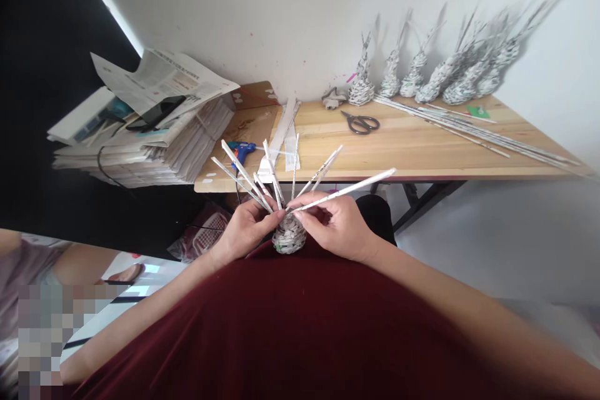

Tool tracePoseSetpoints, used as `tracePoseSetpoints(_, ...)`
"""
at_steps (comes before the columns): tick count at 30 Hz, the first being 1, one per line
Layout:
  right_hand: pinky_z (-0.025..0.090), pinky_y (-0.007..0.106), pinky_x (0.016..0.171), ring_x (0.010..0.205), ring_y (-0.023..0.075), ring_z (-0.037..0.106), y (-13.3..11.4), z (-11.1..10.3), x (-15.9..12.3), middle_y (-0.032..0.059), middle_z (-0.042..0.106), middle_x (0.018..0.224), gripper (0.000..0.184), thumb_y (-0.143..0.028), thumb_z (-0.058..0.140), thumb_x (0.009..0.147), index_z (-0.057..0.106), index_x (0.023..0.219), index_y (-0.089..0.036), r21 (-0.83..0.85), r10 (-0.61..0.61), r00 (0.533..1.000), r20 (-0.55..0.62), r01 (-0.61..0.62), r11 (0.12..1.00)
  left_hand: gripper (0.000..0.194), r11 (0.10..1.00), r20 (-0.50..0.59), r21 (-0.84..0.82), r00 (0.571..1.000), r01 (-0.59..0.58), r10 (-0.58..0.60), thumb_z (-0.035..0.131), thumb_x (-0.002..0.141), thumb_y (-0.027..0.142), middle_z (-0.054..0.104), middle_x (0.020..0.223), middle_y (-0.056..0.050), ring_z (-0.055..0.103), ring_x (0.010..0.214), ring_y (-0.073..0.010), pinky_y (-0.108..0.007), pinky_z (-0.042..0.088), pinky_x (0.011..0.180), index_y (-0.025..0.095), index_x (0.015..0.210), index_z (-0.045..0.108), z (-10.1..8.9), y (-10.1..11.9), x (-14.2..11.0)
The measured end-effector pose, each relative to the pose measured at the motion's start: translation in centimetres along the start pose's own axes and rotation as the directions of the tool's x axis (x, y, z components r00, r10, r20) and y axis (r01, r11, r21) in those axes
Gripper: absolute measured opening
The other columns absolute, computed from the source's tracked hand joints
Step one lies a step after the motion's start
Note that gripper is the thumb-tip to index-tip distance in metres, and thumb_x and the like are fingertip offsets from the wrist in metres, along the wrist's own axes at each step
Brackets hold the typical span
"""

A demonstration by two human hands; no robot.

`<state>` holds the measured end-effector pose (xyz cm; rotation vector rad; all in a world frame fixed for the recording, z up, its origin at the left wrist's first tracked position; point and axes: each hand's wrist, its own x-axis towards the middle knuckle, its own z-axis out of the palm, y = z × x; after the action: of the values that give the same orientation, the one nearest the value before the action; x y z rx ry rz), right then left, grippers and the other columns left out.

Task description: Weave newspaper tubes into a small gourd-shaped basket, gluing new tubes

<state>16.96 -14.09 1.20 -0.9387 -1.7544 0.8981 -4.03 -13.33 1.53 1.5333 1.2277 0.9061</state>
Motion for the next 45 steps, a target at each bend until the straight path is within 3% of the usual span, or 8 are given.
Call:
tracePoseSetpoints(5,0.054,0.027,0.069,0.078,0.0174,0.073,-0.2,-0.8,-0.4,0.0049,0.081,0.097,0.027,-0.011,0.056,0.090,0.077,0.104,-0.021,-0.390,-0.225,0.971,0.078,0.238,0.889,0.027,1.000,-0.001,0.000,1.000,-0.019,0.019,0.074,0.081,0.038,0.061,0.070,0.000,0.050,0.064,-0.0106,-0.023,0.041,0.061,0.014,0.078,0.063,0.0,0.2,0.0)
tracePoseSetpoints(10,0.052,0.030,0.064,0.068,0.0186,0.072,-0.3,-0.7,-0.1,0.0066,0.082,0.095,0.030,-0.013,0.056,0.093,0.073,0.117,-0.018,-0.629,-0.349,0.936,0.054,0.303,0.716,0.025,0.999,0.016,-0.025,1.000,-0.021,0.022,0.075,0.081,0.036,0.063,0.071,0.000,0.053,0.065,-0.0106,-0.023,0.043,0.064,0.014,0.077,0.064,0.0,0.2,0.1)
tracePoseSetpoints(17,0.049,0.031,0.067,0.077,0.0203,0.068,-0.3,-0.4,1.1,0.0077,0.074,0.085,0.022,-0.011,0.053,0.095,0.074,0.089,-0.018,-0.687,-0.367,0.891,0.267,0.443,0.576,0.024,0.999,0.042,-0.045,0.999,-0.027,0.029,0.076,0.080,0.036,0.064,0.072,-0.001,0.055,0.067,-0.0117,-0.025,0.044,0.067,0.014,0.076,0.065,-0.2,0.3,0.0)
tracePoseSetpoints(25,0.048,0.036,0.082,0.093,0.0237,0.058,-0.8,-1.0,1.8,0.0131,0.071,0.107,0.021,-0.007,0.053,0.093,0.072,0.092,-0.015,-0.700,-0.396,0.838,0.376,0.537,0.471,0.024,0.997,0.058,-0.065,0.998,-0.032,0.036,0.077,0.080,0.036,0.065,0.074,-0.001,0.054,0.068,-0.0122,-0.026,0.043,0.069,0.014,0.079,0.067,-0.3,0.3,-0.1)
tracePoseSetpoints(30,0.039,0.037,0.086,0.105,0.0233,0.055,-1.5,-1.1,1.5,0.0034,0.076,0.111,0.018,-0.008,0.060,0.094,0.072,0.093,-0.020,-0.828,-0.535,0.784,0.315,0.502,0.248,0.025,0.998,0.054,-0.055,0.998,-0.019,0.022,0.077,0.081,0.037,0.063,0.074,0.000,0.051,0.068,-0.0110,-0.025,0.042,0.068,0.014,0.081,0.067,-0.3,0.1,-0.1)
tracePoseSetpoints(35,0.030,0.040,0.084,0.103,0.0215,0.056,-1.8,-1.2,1.1,-0.0032,0.076,0.085,0.024,-0.007,0.059,0.093,0.068,0.080,-0.025,-0.910,-0.603,0.759,0.245,0.394,0.126,0.026,0.999,0.052,-0.047,0.999,0.003,-0.001,0.076,0.081,0.038,0.062,0.073,0.000,0.050,0.065,-0.0104,-0.024,0.042,0.065,0.014,0.081,0.066,-0.4,0.0,-0.2)
tracePoseSetpoints(38,0.030,0.042,0.087,0.105,0.0242,0.057,-1.2,-1.7,1.2,-0.0022,0.077,0.093,0.019,-0.010,0.064,0.092,0.067,0.081,-0.025,-0.941,-0.615,0.771,0.167,0.311,0.135,0.027,0.998,0.062,-0.060,0.998,0.019,-0.016,0.077,0.081,0.039,0.063,0.072,0.000,0.050,0.064,-0.0106,-0.024,0.041,0.062,0.014,0.081,0.066,-0.3,0.0,-0.2)
tracePoseSetpoints(45,0.035,0.046,0.085,0.095,0.0270,0.066,-0.5,-2.0,0.7,0.0020,0.077,0.096,0.016,-0.013,0.059,0.094,0.068,0.096,-0.025,-0.812,-0.427,0.886,0.184,0.382,0.442,0.027,0.999,0.052,-0.042,0.999,-0.002,0.004,0.077,0.081,0.039,0.064,0.072,-0.001,0.052,0.064,-0.0113,-0.024,0.043,0.062,0.015,0.079,0.067,-0.4,0.2,-0.2)
